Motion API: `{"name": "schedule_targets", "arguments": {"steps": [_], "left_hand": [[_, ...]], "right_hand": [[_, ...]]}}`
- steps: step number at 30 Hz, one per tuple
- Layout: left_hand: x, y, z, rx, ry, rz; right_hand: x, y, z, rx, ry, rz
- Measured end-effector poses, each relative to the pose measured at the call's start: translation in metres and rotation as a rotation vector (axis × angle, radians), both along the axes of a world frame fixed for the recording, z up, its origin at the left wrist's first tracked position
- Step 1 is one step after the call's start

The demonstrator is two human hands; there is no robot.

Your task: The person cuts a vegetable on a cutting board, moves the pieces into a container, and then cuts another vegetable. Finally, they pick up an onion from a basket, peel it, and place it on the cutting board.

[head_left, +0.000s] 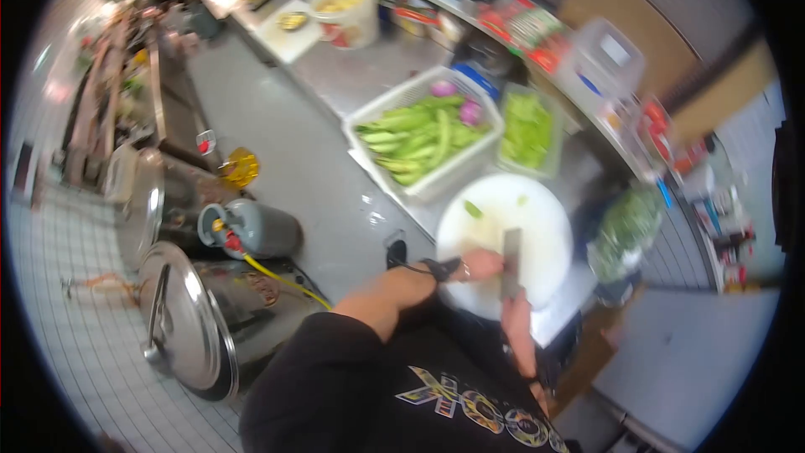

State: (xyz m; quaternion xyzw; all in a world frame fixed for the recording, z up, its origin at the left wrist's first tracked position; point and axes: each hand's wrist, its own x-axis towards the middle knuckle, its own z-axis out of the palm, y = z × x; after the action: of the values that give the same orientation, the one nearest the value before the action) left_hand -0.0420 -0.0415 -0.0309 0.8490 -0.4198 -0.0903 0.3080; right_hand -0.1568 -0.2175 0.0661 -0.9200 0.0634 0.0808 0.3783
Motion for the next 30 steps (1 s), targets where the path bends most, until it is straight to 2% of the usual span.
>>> {"name": "schedule_targets", "arguments": {"steps": [1,2,3,4,5,6,7,9,15,18,20,21,23,24,26,28,29,30], "left_hand": [[-0.003,0.002,0.002,-0.027,0.09,0.06],[-0.005,0.001,-0.007,-0.067,0.091,0.09],[-0.001,0.006,0.003,-0.047,-0.037,-0.019],[0.0,0.007,-0.007,-0.127,-0.13,-0.034],[0.001,0.008,-0.009,-0.076,-0.172,-0.039],[-0.001,0.009,0.001,-0.047,-0.057,0.003],[0.001,0.01,0.005,-0.095,-0.159,-0.026],[0.006,0.011,0.009,-0.117,-0.16,-0.057],[0.004,0.014,0.011,-0.113,-0.195,-0.067],[0.017,0.029,0.016,-0.181,-0.255,0.039],[0.044,0.042,0.019,-0.127,-0.455,0.33],[0.052,0.05,0.021,-0.121,-0.453,0.331],[0.07,0.065,0.028,0.07,-0.289,0.542],[0.072,0.067,0.025,0.074,-0.296,0.552],[0.081,0.071,0.005,0.177,-0.117,0.392],[0.069,0.063,-0.029,0.189,-0.239,0.262],[0.055,0.052,-0.063,0.066,-0.167,0.275],[0.04,0.046,-0.05,-0.041,-0.121,0.173]], "right_hand": [[-0.005,-0.001,-0.029,-0.116,0.139,-0.028],[-0.009,0.0,-0.047,-0.131,0.119,-0.092],[-0.007,-0.001,-0.032,-0.124,0.141,-0.084],[0.005,0.0,-0.015,-0.108,0.158,-0.064],[0.016,-0.003,0.003,-0.095,0.192,-0.047],[0.013,-0.006,0.014,-0.079,0.228,-0.026],[0.003,-0.004,0.007,-0.088,0.244,-0.056],[0.0,0.004,-0.025,-0.049,0.169,-0.087],[0.007,0.01,-0.01,-0.01,0.202,-0.167],[0.002,0.009,0.004,0.032,0.108,-0.249],[0.001,0.012,0.012,0.04,0.121,-0.238],[0.0,0.013,0.015,0.041,0.134,-0.199],[0.003,0.015,0.013,0.043,0.137,-0.148],[0.001,0.017,0.007,0.024,0.154,-0.107],[-0.007,0.018,-0.013,0.003,0.143,-0.071],[-0.012,0.009,-0.032,0.062,0.1,-0.09],[-0.013,0.005,-0.032,-0.018,0.102,-0.072],[-0.015,-0.001,-0.042,-0.035,0.074,-0.058]]}}
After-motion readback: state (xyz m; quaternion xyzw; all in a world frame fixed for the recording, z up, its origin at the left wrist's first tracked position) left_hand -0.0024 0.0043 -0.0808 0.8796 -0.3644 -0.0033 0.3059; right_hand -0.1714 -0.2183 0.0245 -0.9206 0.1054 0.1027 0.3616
